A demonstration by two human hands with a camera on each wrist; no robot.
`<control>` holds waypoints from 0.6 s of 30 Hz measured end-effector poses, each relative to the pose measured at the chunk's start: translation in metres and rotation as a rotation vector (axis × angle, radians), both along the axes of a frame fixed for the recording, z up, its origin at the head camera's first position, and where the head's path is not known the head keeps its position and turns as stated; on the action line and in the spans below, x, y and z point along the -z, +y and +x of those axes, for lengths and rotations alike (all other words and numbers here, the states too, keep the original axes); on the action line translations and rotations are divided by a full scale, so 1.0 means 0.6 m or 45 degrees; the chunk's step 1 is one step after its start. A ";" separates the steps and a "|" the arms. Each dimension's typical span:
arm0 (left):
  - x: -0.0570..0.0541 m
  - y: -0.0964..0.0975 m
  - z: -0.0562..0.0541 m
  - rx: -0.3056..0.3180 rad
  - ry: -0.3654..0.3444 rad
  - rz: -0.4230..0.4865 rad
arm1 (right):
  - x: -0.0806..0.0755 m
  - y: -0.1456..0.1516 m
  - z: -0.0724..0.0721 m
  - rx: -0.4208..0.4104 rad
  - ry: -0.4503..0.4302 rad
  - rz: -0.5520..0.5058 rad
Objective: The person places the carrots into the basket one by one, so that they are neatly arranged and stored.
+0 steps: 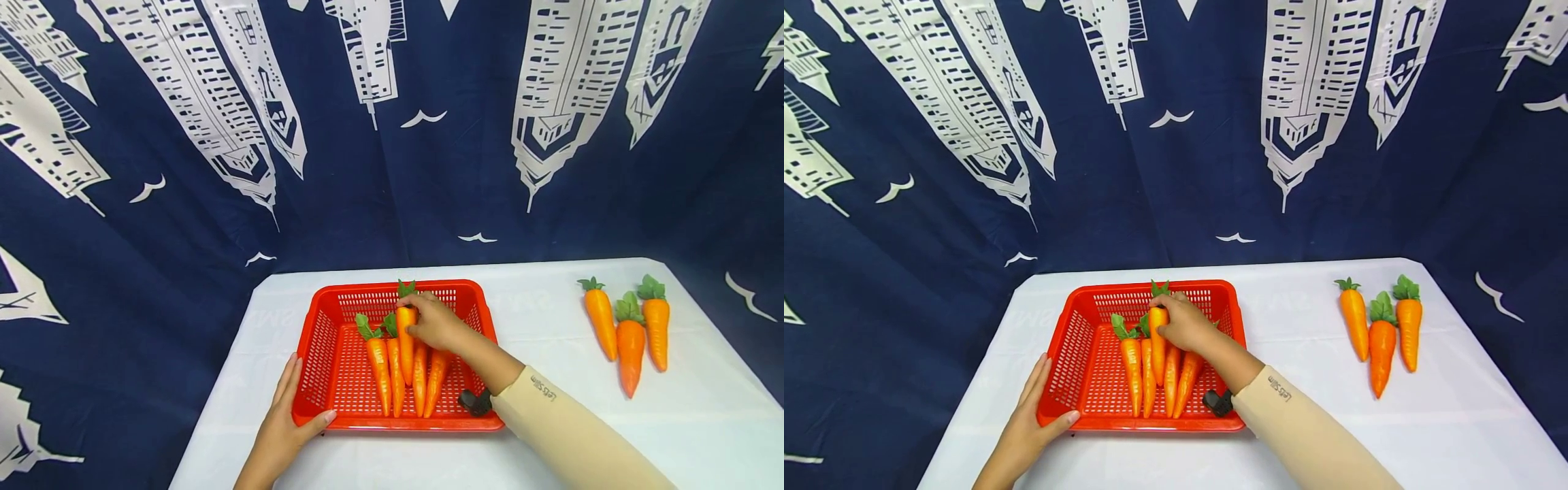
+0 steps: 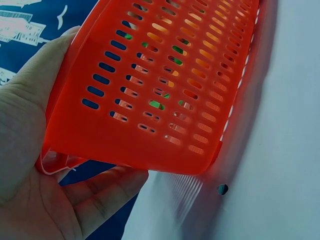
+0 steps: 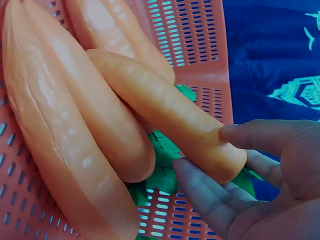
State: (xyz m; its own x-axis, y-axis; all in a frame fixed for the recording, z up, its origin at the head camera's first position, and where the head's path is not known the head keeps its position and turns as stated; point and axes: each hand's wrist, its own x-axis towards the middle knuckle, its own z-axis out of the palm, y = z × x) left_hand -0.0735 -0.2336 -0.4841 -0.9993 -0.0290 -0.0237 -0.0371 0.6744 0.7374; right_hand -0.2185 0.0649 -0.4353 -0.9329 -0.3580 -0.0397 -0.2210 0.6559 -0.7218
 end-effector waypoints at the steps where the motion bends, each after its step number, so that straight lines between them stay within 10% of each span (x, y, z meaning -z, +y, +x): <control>1: 0.000 0.000 0.000 0.000 -0.003 0.000 | 0.002 -0.001 0.000 -0.005 -0.002 0.014; 18: 0.002 -0.001 0.000 0.006 0.014 0.017 | 0.041 -0.002 -0.004 -0.188 -0.140 0.237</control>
State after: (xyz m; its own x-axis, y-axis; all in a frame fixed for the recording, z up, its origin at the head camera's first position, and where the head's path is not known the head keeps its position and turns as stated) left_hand -0.0737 -0.2341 -0.4855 -0.9996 -0.0239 -0.0134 -0.0259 0.6644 0.7469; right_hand -0.2206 0.0638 -0.4598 -0.8573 -0.4671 -0.2163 -0.2511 0.7462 -0.6166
